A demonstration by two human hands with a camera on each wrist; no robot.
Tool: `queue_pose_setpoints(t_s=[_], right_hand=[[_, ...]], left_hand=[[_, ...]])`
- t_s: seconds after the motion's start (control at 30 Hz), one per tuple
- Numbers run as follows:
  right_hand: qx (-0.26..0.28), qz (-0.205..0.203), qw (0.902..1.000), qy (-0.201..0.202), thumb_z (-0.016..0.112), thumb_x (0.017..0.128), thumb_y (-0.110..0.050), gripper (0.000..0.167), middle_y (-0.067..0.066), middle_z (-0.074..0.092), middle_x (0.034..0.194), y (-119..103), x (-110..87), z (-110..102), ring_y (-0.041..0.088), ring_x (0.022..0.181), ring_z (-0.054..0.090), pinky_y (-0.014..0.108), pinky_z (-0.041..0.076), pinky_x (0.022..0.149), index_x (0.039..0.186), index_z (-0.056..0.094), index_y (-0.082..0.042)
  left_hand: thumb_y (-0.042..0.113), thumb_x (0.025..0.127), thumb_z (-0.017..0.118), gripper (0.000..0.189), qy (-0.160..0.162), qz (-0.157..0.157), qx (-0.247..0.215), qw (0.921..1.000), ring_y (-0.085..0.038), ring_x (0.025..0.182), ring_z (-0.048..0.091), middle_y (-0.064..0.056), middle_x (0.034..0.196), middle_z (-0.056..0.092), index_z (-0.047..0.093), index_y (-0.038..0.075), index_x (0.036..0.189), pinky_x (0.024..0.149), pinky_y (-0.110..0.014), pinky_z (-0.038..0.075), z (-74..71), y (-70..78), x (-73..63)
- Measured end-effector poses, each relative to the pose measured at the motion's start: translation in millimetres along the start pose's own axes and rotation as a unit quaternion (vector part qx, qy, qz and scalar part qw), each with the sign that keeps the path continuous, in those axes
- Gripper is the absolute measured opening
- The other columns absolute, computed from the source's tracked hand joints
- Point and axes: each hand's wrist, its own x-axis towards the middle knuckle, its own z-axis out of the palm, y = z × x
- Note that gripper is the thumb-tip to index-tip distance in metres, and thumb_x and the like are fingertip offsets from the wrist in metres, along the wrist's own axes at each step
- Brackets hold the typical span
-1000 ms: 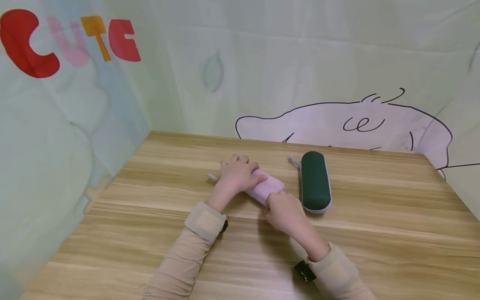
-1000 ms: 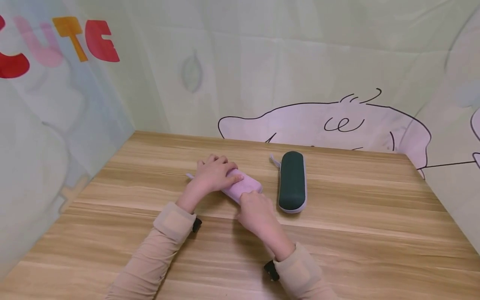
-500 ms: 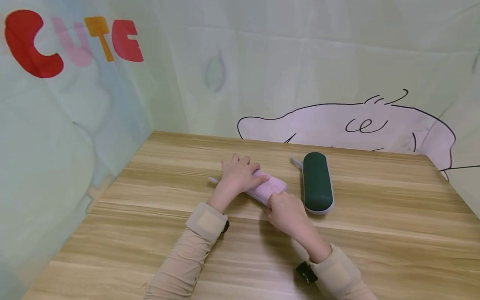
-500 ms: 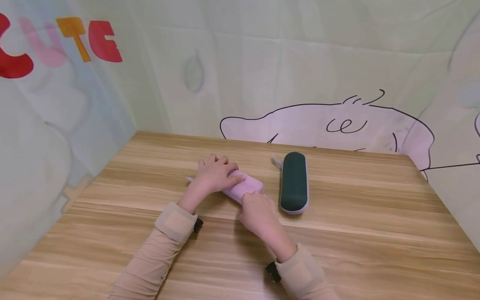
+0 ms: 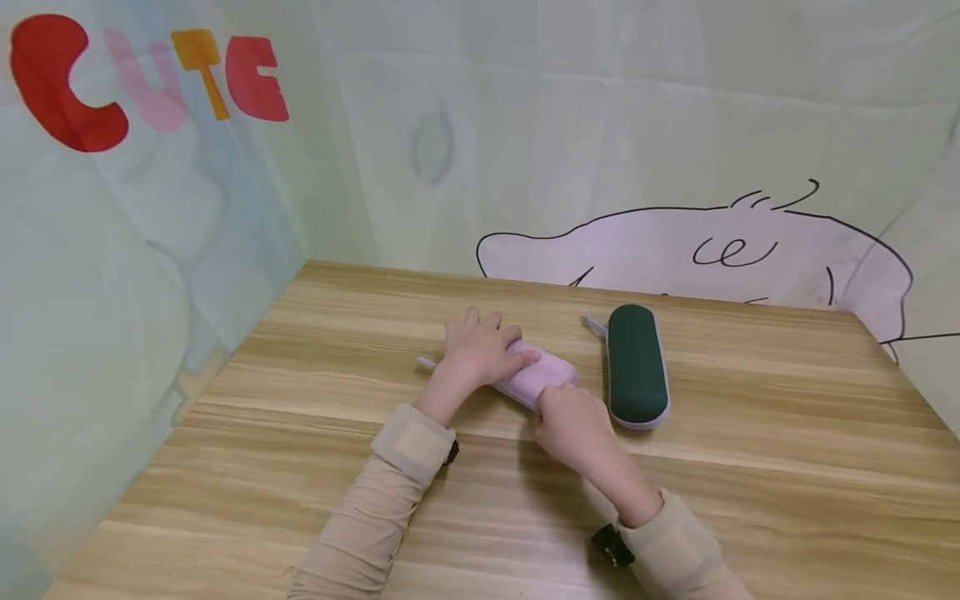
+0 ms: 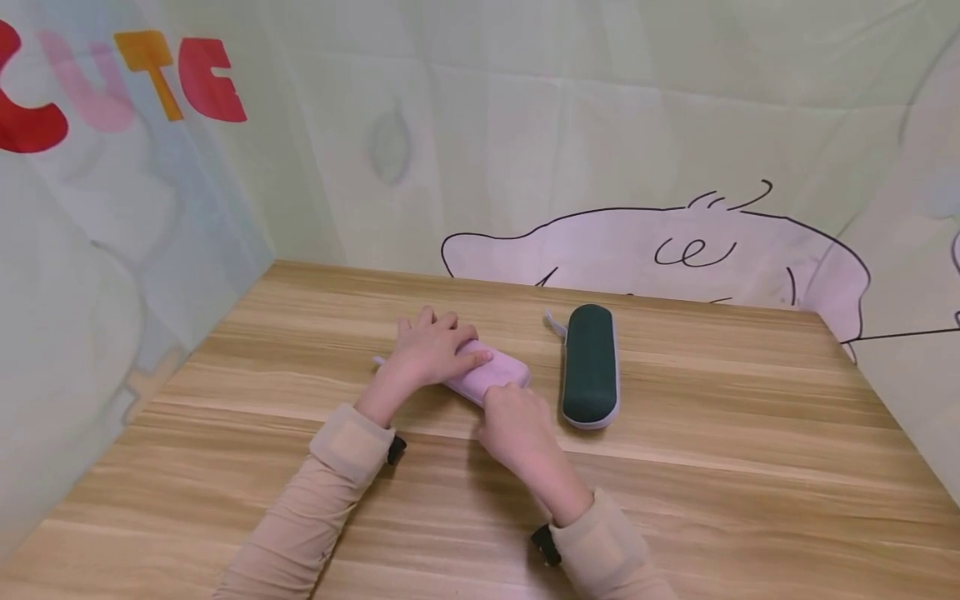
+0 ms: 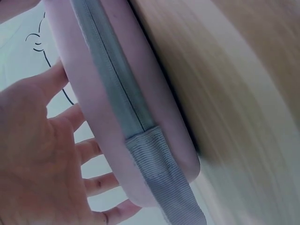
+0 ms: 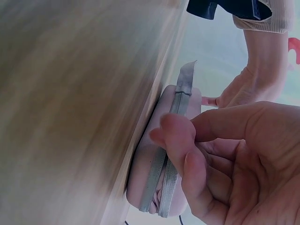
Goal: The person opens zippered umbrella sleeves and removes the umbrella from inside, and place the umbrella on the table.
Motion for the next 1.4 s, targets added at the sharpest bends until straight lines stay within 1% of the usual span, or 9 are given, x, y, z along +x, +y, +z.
queue_pose_setpoints(t_s=[0.33,0.47,0.67,0.8,0.93,1.03,1.1,1.27,1.4], right_hand=[[-0.002,-0.002,1.0,0.008,0.06,0.074,0.0,0.043,-0.006,0.03,0.045,-1,0.5,1,0.012,0.046,0.033,0.024,0.026,0.041,0.047,0.033,-0.018],[-0.004,-0.003,0.9999,0.012,0.06,0.074,0.0,0.043,-0.006,0.029,0.046,-2,0.8,1,0.012,0.046,0.033,0.025,0.026,0.04,0.047,0.033,-0.018],[0.001,-0.007,0.9999,0.012,0.059,0.074,0.001,0.043,-0.006,0.027,0.048,-5,1.4,2,0.011,0.046,0.03,0.024,0.024,0.04,0.048,0.031,-0.018],[0.001,-0.007,0.9999,0.01,0.058,0.074,0.002,0.043,-0.006,0.027,0.049,-6,1.5,2,0.011,0.047,0.03,0.023,0.024,0.04,0.049,0.03,-0.018],[0.0,-0.003,1.0,0.003,0.059,0.075,0.002,0.043,-0.006,0.027,0.049,-6,1.3,2,0.011,0.047,0.03,0.024,0.025,0.041,0.049,0.031,-0.018],[-0.002,0.001,1.0,0.0,0.059,0.075,0.001,0.042,-0.005,0.03,0.049,-6,1.2,2,0.012,0.048,0.032,0.025,0.028,0.042,0.048,0.033,-0.018],[-0.004,0.003,1.0,0.001,0.06,0.075,0.0,0.041,-0.005,0.032,0.049,-5,1.3,2,0.012,0.048,0.034,0.025,0.029,0.042,0.048,0.036,-0.017],[-0.012,0.0,0.9999,0.011,0.061,0.077,-0.002,0.039,-0.004,0.034,0.048,-4,1.4,2,0.013,0.048,0.035,0.026,0.03,0.042,0.047,0.04,-0.016],[-0.012,-0.003,0.9998,0.015,0.061,0.077,-0.002,0.04,-0.004,0.033,0.048,-4,1.4,3,0.013,0.047,0.034,0.026,0.029,0.042,0.047,0.039,-0.016]], left_hand=[[0.068,0.091,0.041,0.059,0.005,0.007,-0.002,1.0,-0.038,0.137,0.031,-0.006,0.143,0.048,0.057,0.028,0.132,0.104,-0.06,0.027,-1.3,-0.1,-0.7],[0.067,0.092,0.041,0.058,0.005,0.016,-0.001,0.9999,-0.039,0.138,0.03,-0.006,0.144,0.048,0.057,0.027,0.131,0.104,-0.061,0.026,-1.6,-1.1,-0.5],[0.065,0.093,0.039,0.059,-0.014,0.037,0.003,0.9992,-0.04,0.14,0.027,-0.006,0.146,0.046,0.055,0.026,0.134,0.105,-0.065,0.024,-4.3,-4.6,-0.2],[0.059,0.094,0.044,0.057,-0.042,0.069,-0.021,0.9965,-0.04,0.139,0.029,-0.007,0.148,0.044,0.049,0.028,0.141,0.106,-0.064,0.025,-9.8,-12.9,-1.3],[0.049,0.092,0.053,0.058,-0.066,0.118,-0.067,0.9886,-0.038,0.135,0.034,-0.01,0.149,0.043,0.043,0.028,0.145,0.106,-0.06,0.03,-12.1,-25.3,-1.3],[0.045,0.092,0.057,0.059,-0.07,0.144,-0.093,0.9826,-0.039,0.134,0.035,-0.013,0.148,0.042,0.044,0.023,0.145,0.107,-0.057,0.032,-12.0,-31.1,-0.6],[0.044,0.091,0.058,0.059,-0.067,0.155,-0.104,0.9802,-0.039,0.132,0.037,-0.014,0.147,0.044,0.045,0.021,0.144,0.108,-0.054,0.033,-11.1,-32.7,0.3],[0.044,0.091,0.06,0.057,-0.059,0.152,-0.113,0.98,-0.037,0.129,0.038,-0.013,0.144,0.046,0.049,0.021,0.141,0.107,-0.052,0.035,-8.7,-32.7,2.5],[0.045,0.091,0.06,0.055,-0.058,0.145,-0.112,0.9814,-0.037,0.129,0.038,-0.012,0.144,0.046,0.051,0.022,0.14,0.106,-0.053,0.035,-7.7,-31.6,2.7]])
